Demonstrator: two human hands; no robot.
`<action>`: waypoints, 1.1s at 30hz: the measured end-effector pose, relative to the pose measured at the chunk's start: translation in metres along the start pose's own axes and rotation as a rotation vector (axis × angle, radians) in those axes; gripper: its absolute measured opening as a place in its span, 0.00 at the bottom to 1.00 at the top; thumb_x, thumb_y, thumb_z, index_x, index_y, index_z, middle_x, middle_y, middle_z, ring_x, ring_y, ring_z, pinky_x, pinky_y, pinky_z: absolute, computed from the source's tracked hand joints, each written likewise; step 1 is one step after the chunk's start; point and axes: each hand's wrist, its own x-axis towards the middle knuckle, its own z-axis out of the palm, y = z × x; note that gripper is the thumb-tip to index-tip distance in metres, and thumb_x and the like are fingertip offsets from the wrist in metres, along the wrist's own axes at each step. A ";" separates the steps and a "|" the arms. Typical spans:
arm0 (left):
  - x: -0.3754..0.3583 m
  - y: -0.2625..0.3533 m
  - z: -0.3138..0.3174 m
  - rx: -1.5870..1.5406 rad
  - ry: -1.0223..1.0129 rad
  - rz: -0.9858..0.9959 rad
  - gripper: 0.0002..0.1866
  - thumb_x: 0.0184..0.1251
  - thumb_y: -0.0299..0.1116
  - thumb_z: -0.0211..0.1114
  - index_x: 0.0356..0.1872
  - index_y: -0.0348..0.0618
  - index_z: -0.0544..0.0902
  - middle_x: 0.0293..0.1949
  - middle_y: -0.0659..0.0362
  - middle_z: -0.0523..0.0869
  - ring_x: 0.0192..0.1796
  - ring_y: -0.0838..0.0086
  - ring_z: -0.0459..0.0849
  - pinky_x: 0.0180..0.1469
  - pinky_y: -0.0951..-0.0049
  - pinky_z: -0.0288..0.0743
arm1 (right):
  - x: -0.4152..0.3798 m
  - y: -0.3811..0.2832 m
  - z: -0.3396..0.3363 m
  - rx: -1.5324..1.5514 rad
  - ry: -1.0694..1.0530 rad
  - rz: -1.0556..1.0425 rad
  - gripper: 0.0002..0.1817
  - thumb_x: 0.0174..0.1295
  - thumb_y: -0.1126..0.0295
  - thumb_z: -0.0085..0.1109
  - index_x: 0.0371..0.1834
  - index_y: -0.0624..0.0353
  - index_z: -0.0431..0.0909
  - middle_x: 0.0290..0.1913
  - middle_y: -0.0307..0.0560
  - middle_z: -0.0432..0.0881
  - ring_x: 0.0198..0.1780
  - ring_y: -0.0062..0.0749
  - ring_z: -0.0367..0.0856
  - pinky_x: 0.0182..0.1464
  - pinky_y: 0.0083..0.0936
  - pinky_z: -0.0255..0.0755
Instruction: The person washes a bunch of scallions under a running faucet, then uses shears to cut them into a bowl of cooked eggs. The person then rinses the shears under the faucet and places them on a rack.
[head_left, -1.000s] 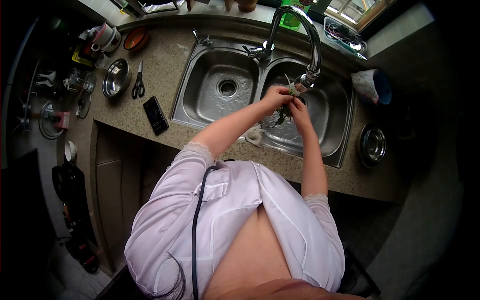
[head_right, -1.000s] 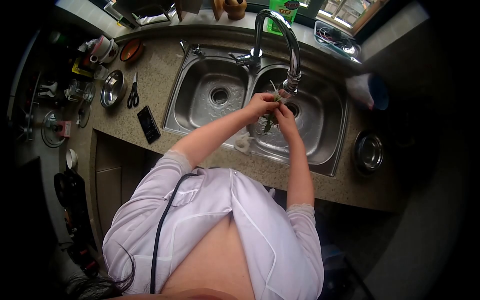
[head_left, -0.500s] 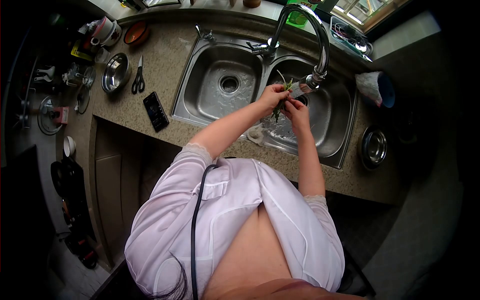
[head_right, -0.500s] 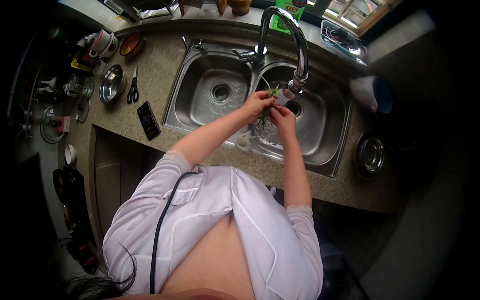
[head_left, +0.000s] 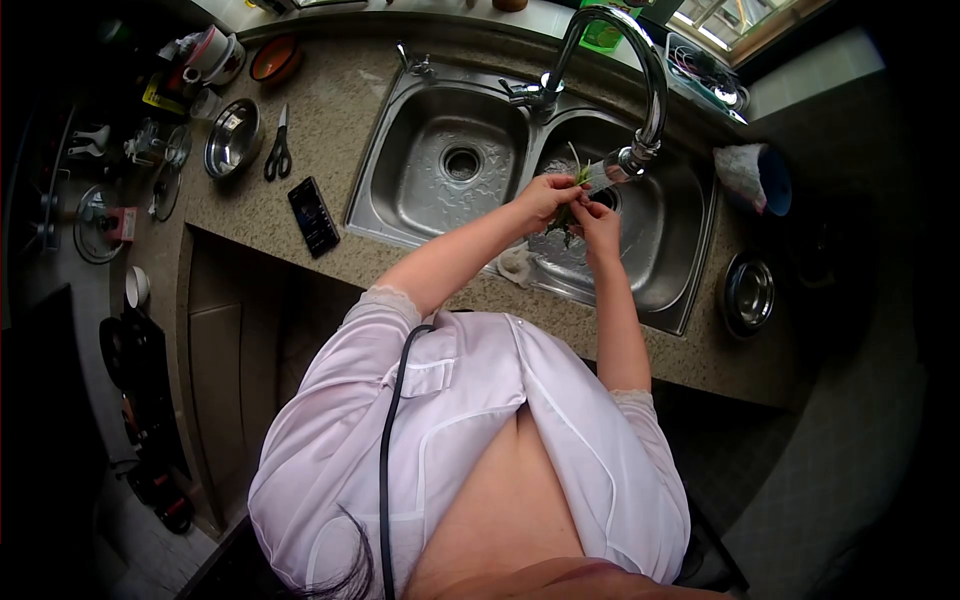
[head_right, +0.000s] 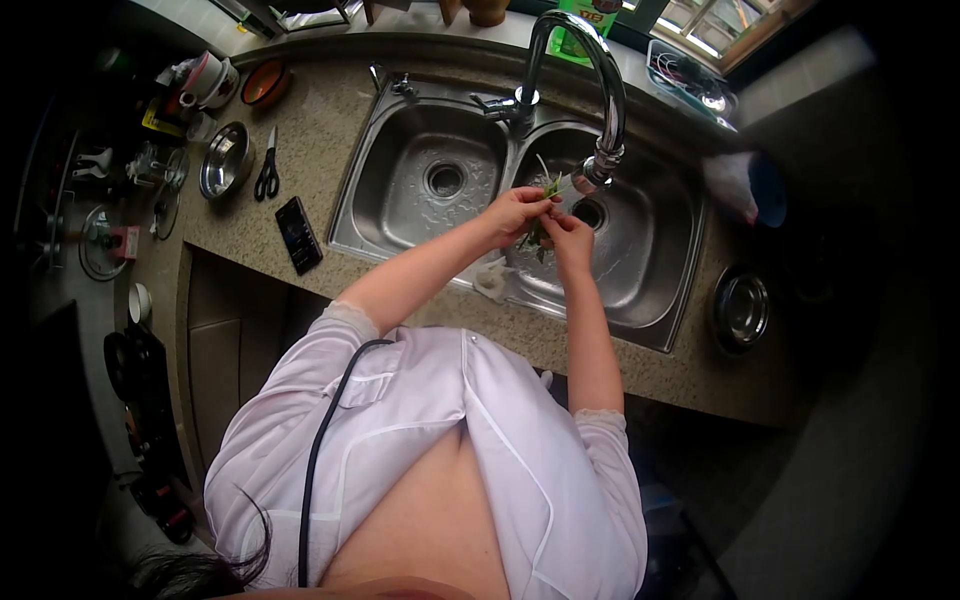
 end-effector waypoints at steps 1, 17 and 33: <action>-0.001 0.001 0.000 0.000 0.000 0.002 0.09 0.62 0.25 0.57 0.42 0.35 0.77 0.35 0.57 0.81 0.39 0.74 0.80 0.44 0.75 0.75 | 0.000 0.001 0.000 0.015 -0.002 0.001 0.08 0.54 0.69 0.62 0.33 0.62 0.78 0.29 0.37 0.80 0.28 0.16 0.77 0.26 0.13 0.71; -0.014 0.017 0.005 -0.029 -0.030 -0.012 0.11 0.62 0.24 0.56 0.45 0.34 0.77 0.40 0.55 0.82 0.44 0.71 0.80 0.51 0.74 0.72 | -0.005 0.004 0.008 -0.195 0.070 -0.369 0.08 0.56 0.69 0.60 0.27 0.64 0.80 0.21 0.31 0.75 0.24 0.11 0.67 0.25 0.13 0.59; -0.016 0.026 0.008 0.103 0.092 0.077 0.08 0.60 0.23 0.59 0.40 0.33 0.79 0.34 0.55 0.83 0.35 0.73 0.82 0.40 0.76 0.77 | -0.020 -0.026 0.011 -0.087 0.104 -0.380 0.07 0.54 0.70 0.62 0.30 0.61 0.77 0.25 0.33 0.76 0.23 0.12 0.66 0.23 0.12 0.58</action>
